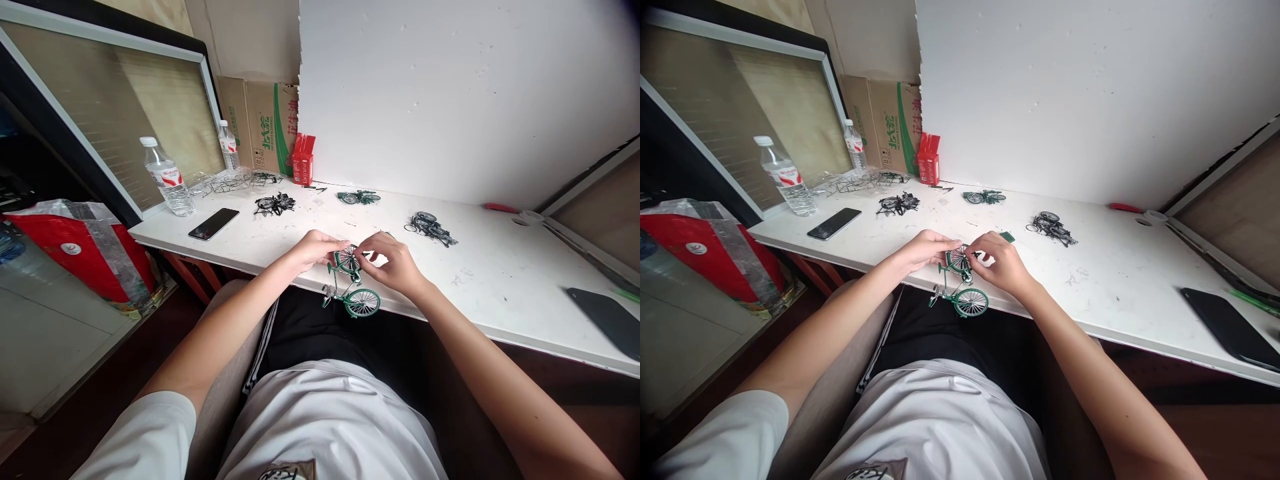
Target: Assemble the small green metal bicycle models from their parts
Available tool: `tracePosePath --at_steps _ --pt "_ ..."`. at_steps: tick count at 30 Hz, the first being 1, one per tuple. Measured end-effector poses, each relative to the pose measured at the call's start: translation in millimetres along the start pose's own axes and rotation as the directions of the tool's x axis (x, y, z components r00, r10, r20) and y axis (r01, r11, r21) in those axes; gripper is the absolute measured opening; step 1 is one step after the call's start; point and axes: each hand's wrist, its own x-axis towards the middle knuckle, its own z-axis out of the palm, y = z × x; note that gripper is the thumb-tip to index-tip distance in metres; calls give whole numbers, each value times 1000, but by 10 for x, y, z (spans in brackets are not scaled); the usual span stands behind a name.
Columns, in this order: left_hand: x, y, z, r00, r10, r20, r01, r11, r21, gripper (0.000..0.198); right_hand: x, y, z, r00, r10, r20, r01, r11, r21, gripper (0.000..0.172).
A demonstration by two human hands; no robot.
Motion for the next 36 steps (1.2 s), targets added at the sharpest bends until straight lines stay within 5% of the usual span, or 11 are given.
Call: tracePosePath --at_steps 15,24,36 --pt "-14 15 30 1000 13 -26 -14 1000 -24 41 13 6 53 988 128 -83 -118 986 118 17" --pt "-25 14 37 1000 24 -18 -25 999 -27 44 -24 213 105 963 267 -35 -248 931 266 26" --pt "37 -3 49 993 1 -121 -10 997 -70 36 21 171 216 941 330 -77 -306 925 227 34"
